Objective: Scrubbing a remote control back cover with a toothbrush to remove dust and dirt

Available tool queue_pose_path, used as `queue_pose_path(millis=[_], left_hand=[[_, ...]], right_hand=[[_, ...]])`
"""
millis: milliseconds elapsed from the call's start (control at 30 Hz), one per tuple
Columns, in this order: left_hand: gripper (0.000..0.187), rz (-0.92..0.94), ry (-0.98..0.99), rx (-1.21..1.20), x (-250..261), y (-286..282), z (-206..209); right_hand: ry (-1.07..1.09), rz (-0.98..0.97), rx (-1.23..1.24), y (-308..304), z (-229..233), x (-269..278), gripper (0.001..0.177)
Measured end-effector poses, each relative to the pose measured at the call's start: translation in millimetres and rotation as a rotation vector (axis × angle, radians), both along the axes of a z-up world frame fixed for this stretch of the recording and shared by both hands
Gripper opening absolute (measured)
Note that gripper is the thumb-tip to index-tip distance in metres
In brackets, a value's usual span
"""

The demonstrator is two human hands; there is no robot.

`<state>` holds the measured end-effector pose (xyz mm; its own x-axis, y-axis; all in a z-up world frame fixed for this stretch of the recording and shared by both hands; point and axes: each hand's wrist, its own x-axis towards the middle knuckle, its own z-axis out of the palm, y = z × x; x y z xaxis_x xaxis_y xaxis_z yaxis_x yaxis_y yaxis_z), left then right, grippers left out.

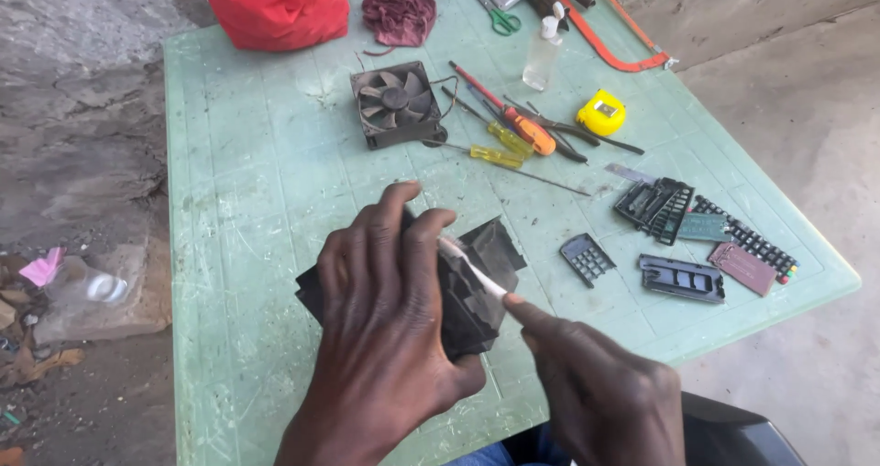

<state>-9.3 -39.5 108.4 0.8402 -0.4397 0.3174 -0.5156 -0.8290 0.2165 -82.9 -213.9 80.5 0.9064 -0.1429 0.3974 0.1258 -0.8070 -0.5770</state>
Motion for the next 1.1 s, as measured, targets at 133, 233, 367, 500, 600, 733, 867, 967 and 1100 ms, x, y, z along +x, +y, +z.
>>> queue_pose_path(millis=[133, 233, 367, 500, 600, 733, 867, 967, 1100], left_hand=[[0.142, -0.042, -0.006, 0.040, 3.3, -0.7, 2.7], [0.130, -0.063, -0.036, 0.014, 10.2, 7.5, 6.5], [0.122, -0.083, -0.048, -0.002, 11.2, 10.9, 6.8], [0.122, -0.094, -0.071, 0.027, 10.5, -1.0, 7.3], [0.119, -0.052, -0.074, 0.033, 17.1, 1.8, 6.4], [0.117, -0.023, -0.043, 0.009, 19.8, 6.6, 6.5], [0.115, -0.053, -0.071, 0.032, 16.7, -0.1, 9.0], [0.110, -0.115, -0.109, 0.017, 12.9, -1.3, 8.2], [0.112, -0.095, -0.116, 0.039, 5.8, 1.4, 10.2]], right_hand=[[-0.170, -0.113, 0.212, -17.2, 1.3, 8.7, 0.024], [0.026, -0.098, 0.401, -27.6, 9.5, 0.0, 0.029], [-0.115, 0.108, 0.206, -9.4, 5.2, -6.7, 0.021], [-0.014, -0.014, 0.180, 3.2, -9.0, -7.2, 0.038], [-0.026, -0.077, 0.096, -12.8, -12.1, -29.5, 0.033], [0.277, -0.333, 0.166, -47.1, -15.6, -50.4, 0.030], [0.107, -0.135, 0.310, -25.7, -0.5, -43.1, 0.027], [-0.008, 0.051, 0.350, 0.0, -25.2, 0.8, 0.032], [-0.067, 0.054, 0.267, 7.2, -15.8, -1.6, 0.039]])
